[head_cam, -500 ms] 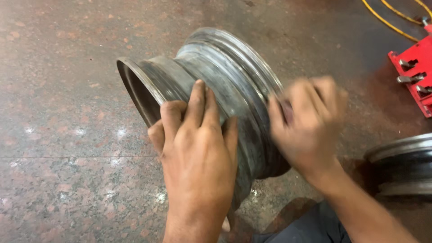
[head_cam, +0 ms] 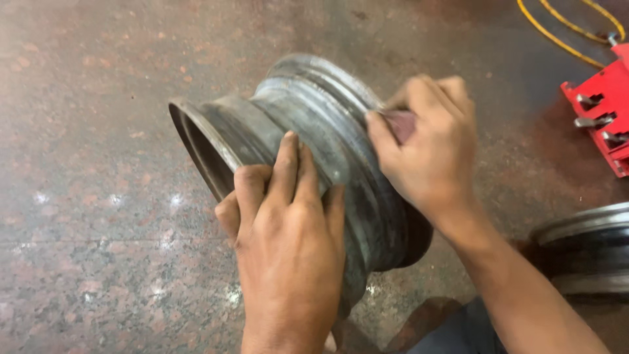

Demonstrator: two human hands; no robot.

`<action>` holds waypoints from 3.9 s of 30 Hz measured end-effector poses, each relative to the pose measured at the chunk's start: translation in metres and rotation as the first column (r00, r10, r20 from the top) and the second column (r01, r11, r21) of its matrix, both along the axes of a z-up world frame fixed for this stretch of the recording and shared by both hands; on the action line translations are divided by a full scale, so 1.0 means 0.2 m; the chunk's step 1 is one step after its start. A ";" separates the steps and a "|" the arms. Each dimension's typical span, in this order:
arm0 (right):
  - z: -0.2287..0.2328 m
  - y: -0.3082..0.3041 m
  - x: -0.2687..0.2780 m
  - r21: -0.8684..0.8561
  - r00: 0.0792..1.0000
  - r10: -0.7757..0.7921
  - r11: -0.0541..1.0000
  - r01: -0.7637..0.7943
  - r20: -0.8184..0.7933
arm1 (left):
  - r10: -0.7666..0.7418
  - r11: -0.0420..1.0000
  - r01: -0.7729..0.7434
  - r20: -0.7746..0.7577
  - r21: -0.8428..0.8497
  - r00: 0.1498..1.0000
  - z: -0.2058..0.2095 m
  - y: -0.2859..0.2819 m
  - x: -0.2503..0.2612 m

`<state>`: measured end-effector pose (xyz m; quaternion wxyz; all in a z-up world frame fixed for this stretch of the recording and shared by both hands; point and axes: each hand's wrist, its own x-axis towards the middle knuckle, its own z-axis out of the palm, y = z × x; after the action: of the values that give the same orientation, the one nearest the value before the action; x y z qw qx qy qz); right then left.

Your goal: The person is sanding a metal wheel rim using a sanding block. They hold the rim with one hand and rub the sanding block against the curved surfaces and edges with the other hand, rotating the rim to access different areas.

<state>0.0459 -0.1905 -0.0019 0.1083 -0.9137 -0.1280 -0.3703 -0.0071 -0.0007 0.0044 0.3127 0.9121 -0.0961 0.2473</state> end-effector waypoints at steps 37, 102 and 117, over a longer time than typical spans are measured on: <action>-0.11 -0.17 -0.40 0.085 0.967 0.249 0.966 -0.244 -0.050 | 0.120 0.812 -0.195 0.170 0.550 0.978 0.06 -0.19 -0.07; -0.03 -0.13 -0.28 0.557 0.949 0.187 0.830 -0.013 -0.255 | 0.058 0.886 -0.095 0.094 0.455 0.994 0.06 -0.15 0.01; -0.02 -0.28 -0.17 0.045 0.935 0.342 0.940 -0.339 -0.090 | 0.074 0.830 -0.110 0.087 0.547 0.993 0.04 -0.18 -0.04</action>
<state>0.0116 -0.2466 -0.0056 0.1897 -0.8929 -0.2736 -0.3032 -0.0144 -0.0370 0.0132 0.0217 0.9589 -0.1287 0.2519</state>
